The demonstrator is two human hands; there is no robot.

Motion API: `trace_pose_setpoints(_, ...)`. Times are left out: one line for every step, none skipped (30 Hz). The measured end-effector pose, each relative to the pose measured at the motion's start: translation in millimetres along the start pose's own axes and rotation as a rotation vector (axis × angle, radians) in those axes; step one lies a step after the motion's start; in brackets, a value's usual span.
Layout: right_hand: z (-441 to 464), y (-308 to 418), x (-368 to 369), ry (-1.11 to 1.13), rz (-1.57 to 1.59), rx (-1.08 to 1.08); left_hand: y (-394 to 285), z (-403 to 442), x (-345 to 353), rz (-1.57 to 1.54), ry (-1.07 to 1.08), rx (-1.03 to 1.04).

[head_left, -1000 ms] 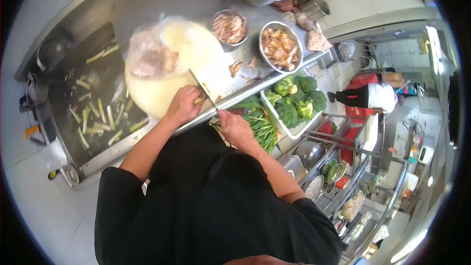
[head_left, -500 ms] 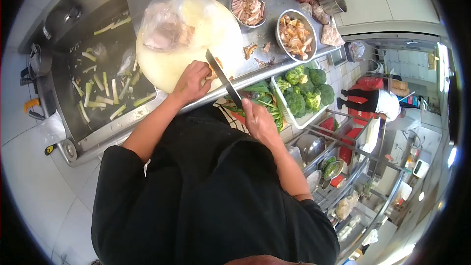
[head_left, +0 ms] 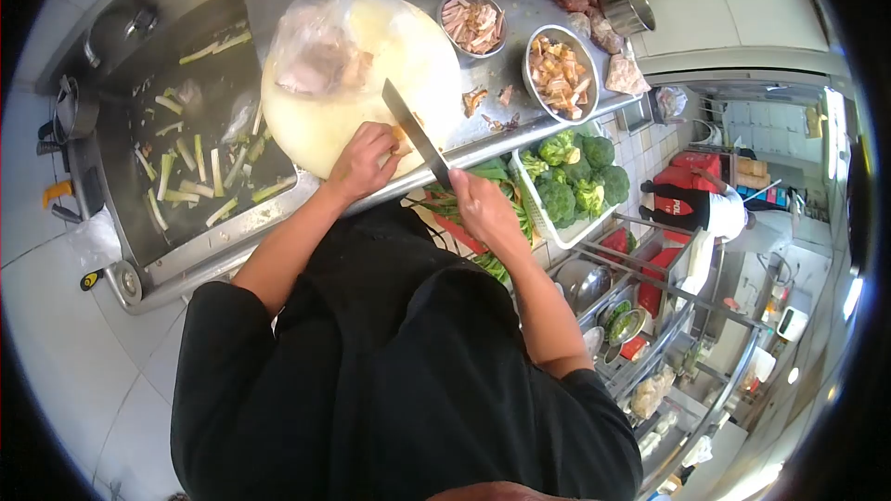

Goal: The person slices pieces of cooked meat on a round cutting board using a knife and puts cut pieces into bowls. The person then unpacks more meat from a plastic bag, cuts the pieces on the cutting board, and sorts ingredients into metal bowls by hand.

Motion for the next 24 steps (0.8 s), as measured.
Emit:
trace_pose_setpoints(-8.6, -2.7, 2.6, 0.02, 0.017, -0.002, 1.0, 0.5, 0.0, -0.009, 0.005, -0.006)
trace_pose_setpoints(-18.9, -3.8, 5.1, 0.039, 0.035, -0.003, 3.1, -0.2, 1.6, -0.015, 0.009, -0.02)
trace_pose_setpoints(-25.8, -4.6, 8.7, 0.057, 0.055, -0.002, 5.5, -0.6, 3.9, -0.021, 0.013, -0.033)
trace_pose_setpoints(-24.2, -9.9, 17.4, 0.045, 0.027, -0.008, 7.4, -0.2, 5.6, -0.027, 0.019, -0.044)
trace_pose_setpoints(-16.3, -18.6, 31.7, 0.032, 0.0, -0.014, 8.7, 0.9, 6.0, -0.017, 0.013, -0.046)
trace_pose_setpoints(-9.9, -20.2, 41.3, 0.019, -0.026, -0.02, 9.5, 2.3, 6.3, -0.007, 0.008, -0.049)
trace_pose_setpoints(0.3, -13.0, 45.7, 0.026, -0.044, -0.002, 9.7, 1.6, 7.6, 0.002, 0.007, -0.051)
trace_pose_setpoints(16.8, -3.4, 45.9, 0.03, -0.062, 0.017, 8.6, 0.6, 9.3, 0.001, 0.018, -0.045)
trace_pose_setpoints(28.3, 1.3, 41.9, 0.03, -0.082, 0.033, 8.8, 0.8, 10.6, 0.002, 0.026, -0.034)
trace_pose_setpoints(33.6, 3.4, 35.7, 0.019, -0.054, 0.016, 9.1, 2.9, 10.0, 0.01, 0.031, -0.022)
trace_pose_setpoints(36.5, 5.0, 31.6, 0.005, -0.02, 0.001, 8.3, 2.4, 8.2, 0.014, 0.018, -0.026)
trace_pose_setpoints(37.3, 7.6, 26.2, -0.012, 0.014, -0.016, 6.9, 1.2, 6.9, 0.019, 0.003, -0.026)
trace_pose_setpoints(34.6, 7.7, 19.8, -0.008, 0.025, -0.01, 6.1, 1.0, 6.0, 0.023, -0.016, -0.028)
trace_pose_setpoints(28.4, 6.5, 11.1, 0.001, 0.031, -0.005, 8.2, -2.0, 5.4, 0.018, -0.043, -0.037)
trace_pose_setpoints(21.8, 1.4, 6.5, 0.018, 0.039, 0.005, 10.6, -1.3, 1.8, 0.012, -0.076, -0.06)
trace_pose_setpoints(14.8, -1.6, -0.1, -0.019, 0.12, -0.072, 12.8, -1.0, -0.7, 0.004, -0.104, -0.083)
trace_pose_setpoints(8.3, -11.3, -3.0, 0.011, 0.23, -0.029, 14.9, -0.2, -2.7, -0.005, -0.134, -0.105)
trace_pose_setpoints(-3.1, -10.9, -11.5, 0.042, 0.34, 0.012, 17.4, 1.5, -0.1, -0.002, -0.129, -0.126)
trace_pose_setpoints(-11.6, -13.0, -17.4, 0.071, 0.451, 0.053, 21.5, 2.8, 4.3, 0.003, -0.123, -0.146)
trace_pose_setpoints(-14.9, -18.0, -21.9, 0.088, 0.508, 0.068, 24.8, 4.4, 9.0, 0.008, -0.114, -0.164)
trace_pose_setpoints(-9.3, -31.2, -18.2, 0.111, 0.565, 0.076, 28.4, 7.8, 13.9, 0.014, -0.102, -0.178)
trace_pose_setpoints(3.4, -54.2, -8.4, 0.125, 0.63, 0.082, 31.8, 10.5, 19.4, 0.059, -0.081, -0.222)
trace_pose_setpoints(14.9, -79.7, 0.8, 0.122, 0.703, 0.091, 31.7, 13.6, 28.0, 0.101, -0.053, -0.249)
trace_pose_setpoints(24.5, -104.2, 12.3, 0.157, 0.71, 0.123, 29.0, 19.6, 38.1, 0.14, -0.024, -0.268)
Point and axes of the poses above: each hand's wrist, its own z-axis towards the middle knuckle, its own x-axis out of the palm, y = z × x, the point moved 9 cm from there along z, towards the middle knuckle, and after that the axes turned 14 degrees about y, right-handed, at the moved point
